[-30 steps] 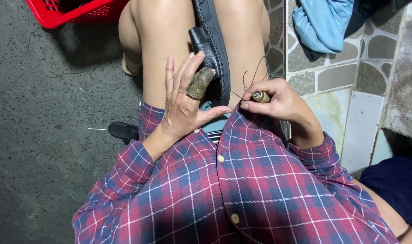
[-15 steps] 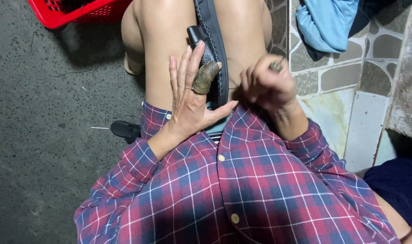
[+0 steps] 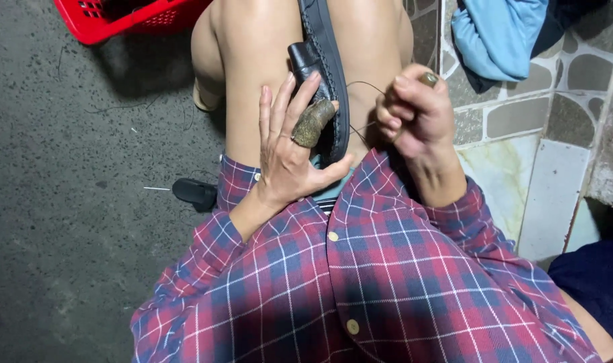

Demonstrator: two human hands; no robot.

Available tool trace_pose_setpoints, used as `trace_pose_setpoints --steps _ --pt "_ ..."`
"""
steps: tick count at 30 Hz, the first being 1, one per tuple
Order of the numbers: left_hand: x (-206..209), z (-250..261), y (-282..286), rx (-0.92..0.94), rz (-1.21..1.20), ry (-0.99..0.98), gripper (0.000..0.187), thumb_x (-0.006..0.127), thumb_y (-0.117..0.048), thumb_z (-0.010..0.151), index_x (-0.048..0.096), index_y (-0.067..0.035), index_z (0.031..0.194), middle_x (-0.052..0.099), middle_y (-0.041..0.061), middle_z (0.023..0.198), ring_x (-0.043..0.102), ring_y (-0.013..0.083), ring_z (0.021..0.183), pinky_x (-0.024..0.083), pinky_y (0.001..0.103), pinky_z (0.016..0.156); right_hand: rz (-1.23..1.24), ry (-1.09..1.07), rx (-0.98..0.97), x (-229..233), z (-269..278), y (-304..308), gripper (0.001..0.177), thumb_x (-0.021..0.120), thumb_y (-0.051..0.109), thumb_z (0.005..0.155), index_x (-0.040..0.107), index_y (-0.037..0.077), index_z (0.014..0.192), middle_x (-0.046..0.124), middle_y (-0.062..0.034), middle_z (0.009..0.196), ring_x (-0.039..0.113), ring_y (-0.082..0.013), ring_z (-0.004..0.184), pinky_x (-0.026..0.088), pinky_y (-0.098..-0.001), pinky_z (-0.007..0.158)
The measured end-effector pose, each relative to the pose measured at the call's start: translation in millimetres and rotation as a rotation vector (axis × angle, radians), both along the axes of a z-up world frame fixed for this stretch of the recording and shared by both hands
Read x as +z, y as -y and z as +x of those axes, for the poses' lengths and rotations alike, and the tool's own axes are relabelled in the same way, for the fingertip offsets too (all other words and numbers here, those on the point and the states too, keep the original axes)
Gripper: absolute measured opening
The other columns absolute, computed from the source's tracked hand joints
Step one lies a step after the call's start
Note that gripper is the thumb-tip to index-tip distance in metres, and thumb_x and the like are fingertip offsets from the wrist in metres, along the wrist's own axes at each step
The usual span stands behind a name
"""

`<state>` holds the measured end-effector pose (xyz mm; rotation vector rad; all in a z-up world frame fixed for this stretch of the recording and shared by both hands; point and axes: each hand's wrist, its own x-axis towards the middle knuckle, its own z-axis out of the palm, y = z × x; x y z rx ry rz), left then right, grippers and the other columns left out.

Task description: Hand-stitching the sole of a black sandal using a stitching awl and thread to repair it.

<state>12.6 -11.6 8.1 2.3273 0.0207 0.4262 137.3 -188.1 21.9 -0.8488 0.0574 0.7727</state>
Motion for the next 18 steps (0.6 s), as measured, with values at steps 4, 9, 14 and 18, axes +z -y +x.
trace_pose_setpoints --steps 4,9,14,18 --pt "-14 -2 -10 -0.200 0.043 -0.020 0.086 0.077 -0.068 0.086 0.035 -0.024 0.148 0.027 0.009 0.157 0.027 0.0343 0.150 0.013 0.070 0.123 -0.014 0.073 -0.076 -2 3 39 0.019 0.059 0.008 0.089 0.052 0.010 0.071 0.035 -0.0033 0.049 0.050 -0.0206 0.048 0.035 -0.0242 0.033" --pt "-4 26 1 -0.410 0.139 -0.018 0.078 0.073 -0.068 0.095 0.033 -0.028 0.148 0.025 0.013 0.158 0.016 0.0400 0.149 0.005 0.072 0.119 -0.070 0.030 -0.262 -10 18 76 0.019 0.061 0.010 0.087 0.051 0.005 0.071 0.037 -0.0093 0.051 0.045 -0.0267 0.048 0.033 -0.0271 0.032" --pt "1 47 20 -0.362 0.323 0.031 0.064 0.039 -0.071 0.097 0.034 -0.032 0.147 0.030 0.012 0.154 0.021 0.0407 0.144 0.013 0.073 0.114 0.111 -0.116 -0.323 -22 29 86 0.013 0.060 0.006 0.089 0.055 0.004 0.077 0.046 -0.0054 0.057 0.055 -0.0207 0.055 0.046 -0.0265 0.038" --pt "1 46 25 -0.343 0.323 0.016 0.061 0.045 -0.068 0.099 0.035 -0.031 0.147 0.032 0.011 0.154 0.019 0.0389 0.144 0.012 0.074 0.113 0.208 -0.188 -0.331 -35 27 80 0.015 0.062 0.003 0.090 0.061 0.000 0.075 0.056 -0.0078 0.057 0.063 -0.0219 0.056 0.053 -0.0261 0.042"
